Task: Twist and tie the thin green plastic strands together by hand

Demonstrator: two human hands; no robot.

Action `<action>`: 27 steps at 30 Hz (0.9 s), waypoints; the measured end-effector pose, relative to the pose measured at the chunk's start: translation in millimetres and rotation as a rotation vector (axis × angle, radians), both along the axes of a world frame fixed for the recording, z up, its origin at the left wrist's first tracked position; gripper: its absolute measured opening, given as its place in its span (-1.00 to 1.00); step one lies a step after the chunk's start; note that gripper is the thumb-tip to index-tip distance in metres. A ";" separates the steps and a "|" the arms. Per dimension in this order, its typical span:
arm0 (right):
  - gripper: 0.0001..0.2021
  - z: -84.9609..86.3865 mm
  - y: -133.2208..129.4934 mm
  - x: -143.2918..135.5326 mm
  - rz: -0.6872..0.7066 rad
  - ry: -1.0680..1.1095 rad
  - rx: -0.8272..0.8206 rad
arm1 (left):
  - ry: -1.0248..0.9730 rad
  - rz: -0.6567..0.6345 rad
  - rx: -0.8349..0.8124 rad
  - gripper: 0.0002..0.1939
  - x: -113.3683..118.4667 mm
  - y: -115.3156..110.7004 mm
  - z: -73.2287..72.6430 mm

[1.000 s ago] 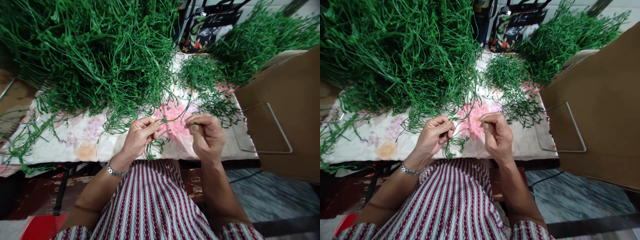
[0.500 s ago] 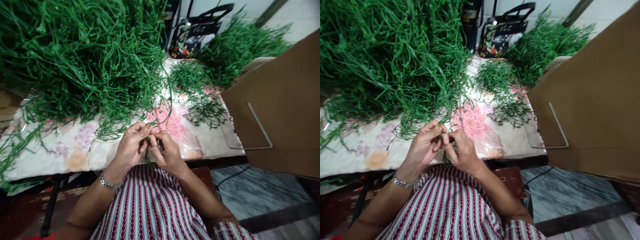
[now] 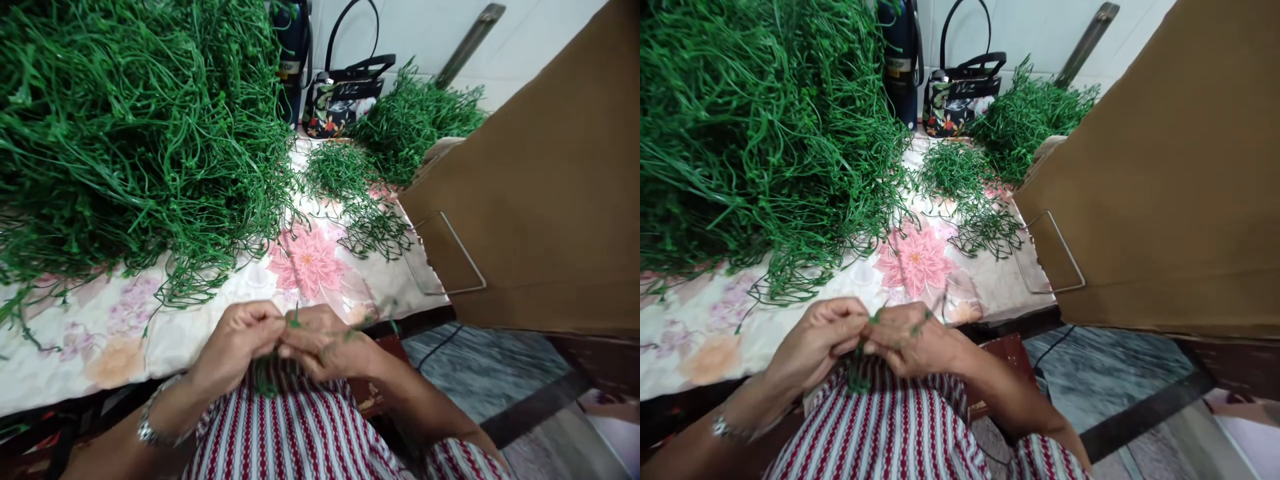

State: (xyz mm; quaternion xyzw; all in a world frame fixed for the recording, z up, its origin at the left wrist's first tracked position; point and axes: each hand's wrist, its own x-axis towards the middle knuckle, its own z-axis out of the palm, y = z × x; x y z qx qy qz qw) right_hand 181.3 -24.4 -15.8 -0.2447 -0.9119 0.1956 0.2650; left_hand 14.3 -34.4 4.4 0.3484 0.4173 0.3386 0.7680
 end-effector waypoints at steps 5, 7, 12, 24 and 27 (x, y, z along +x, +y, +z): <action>-0.88 26.5 -5.3 11.4 0.360 -0.118 -0.207 | 0.099 -0.275 0.041 -0.75 -12.5 -30.0 13.8; -0.81 33.2 -5.4 13.1 0.382 -0.116 -0.199 | 0.117 -0.278 0.067 -0.76 -13.5 -34.8 18.7; -0.69 33.3 -3.5 8.5 0.398 0.003 -0.194 | 0.042 -0.230 0.004 -0.72 -10.9 -38.9 17.1; -0.76 46.2 20.6 60.2 -0.138 0.095 -0.182 | 0.009 0.350 0.030 -0.85 -46.5 -8.3 21.8; -0.79 47.4 55.1 68.7 -0.350 -0.025 0.077 | -0.130 0.267 0.085 -0.84 -30.9 9.6 17.8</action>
